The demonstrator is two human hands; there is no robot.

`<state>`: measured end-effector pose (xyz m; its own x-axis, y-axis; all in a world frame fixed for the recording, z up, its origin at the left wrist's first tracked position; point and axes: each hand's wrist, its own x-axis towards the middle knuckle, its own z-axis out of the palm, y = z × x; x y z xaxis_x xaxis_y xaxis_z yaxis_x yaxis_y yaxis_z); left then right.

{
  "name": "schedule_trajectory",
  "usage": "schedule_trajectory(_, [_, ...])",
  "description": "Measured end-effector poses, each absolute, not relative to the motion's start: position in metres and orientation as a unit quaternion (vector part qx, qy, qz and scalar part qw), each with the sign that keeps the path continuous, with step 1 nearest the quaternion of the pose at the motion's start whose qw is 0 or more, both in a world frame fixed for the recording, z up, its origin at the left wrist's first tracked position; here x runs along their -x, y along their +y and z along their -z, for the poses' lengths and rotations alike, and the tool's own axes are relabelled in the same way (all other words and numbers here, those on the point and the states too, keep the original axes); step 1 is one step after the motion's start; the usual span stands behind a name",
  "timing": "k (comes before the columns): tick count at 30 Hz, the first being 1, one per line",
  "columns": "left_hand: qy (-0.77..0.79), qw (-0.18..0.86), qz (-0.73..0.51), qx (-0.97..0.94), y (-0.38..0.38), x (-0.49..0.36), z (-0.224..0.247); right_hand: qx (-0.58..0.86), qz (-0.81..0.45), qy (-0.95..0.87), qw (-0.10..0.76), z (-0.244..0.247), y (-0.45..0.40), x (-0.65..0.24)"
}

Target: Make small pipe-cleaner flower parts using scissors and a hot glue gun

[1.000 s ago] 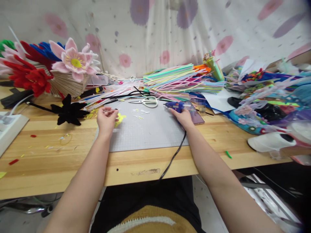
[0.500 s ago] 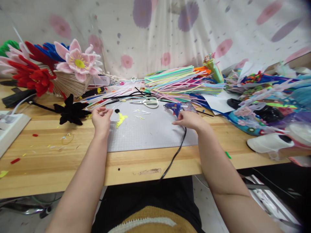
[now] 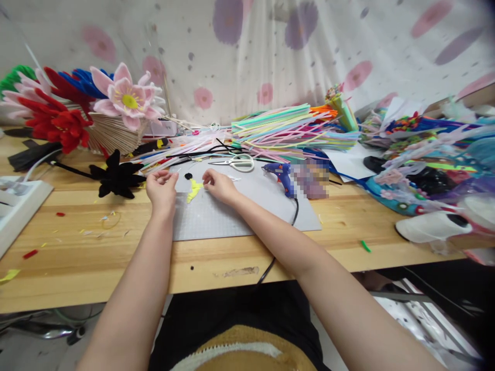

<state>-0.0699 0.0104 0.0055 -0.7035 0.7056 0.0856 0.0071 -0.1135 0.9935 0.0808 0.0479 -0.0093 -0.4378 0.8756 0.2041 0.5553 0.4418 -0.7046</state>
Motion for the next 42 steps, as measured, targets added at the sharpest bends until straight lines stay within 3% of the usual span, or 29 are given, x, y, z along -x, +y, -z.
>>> schedule_trajectory(6, [0.609,0.252,-0.700,-0.275,0.010,0.069,-0.010,0.390,-0.191,-0.861,0.264,0.012,0.053,-0.064])
schedule_trajectory(12, [0.605,0.256,-0.706,-0.264,0.009,0.068,-0.012,0.391,-0.189,-0.857,0.278,0.017,0.057,-0.054])
schedule_trajectory(21, [0.617,0.256,-0.692,-0.273,0.009,0.068,-0.010,0.433,-0.483,-0.653,0.390,0.006,0.068,-0.062])
schedule_trajectory(27, [0.599,0.273,-0.681,-0.320,0.008,0.063,-0.007,0.392,-0.572,-0.569,0.442,-0.010,0.057,-0.092])
schedule_trajectory(35, [0.557,0.327,-0.597,-0.476,0.001,0.031,0.009,0.418,-0.515,-0.642,0.385,0.009,0.027,-0.141])
schedule_trajectory(42, [0.524,0.344,-0.561,-0.541,-0.007,0.012,0.014,0.394,-0.480,-0.674,0.401,0.018,0.022,-0.140])
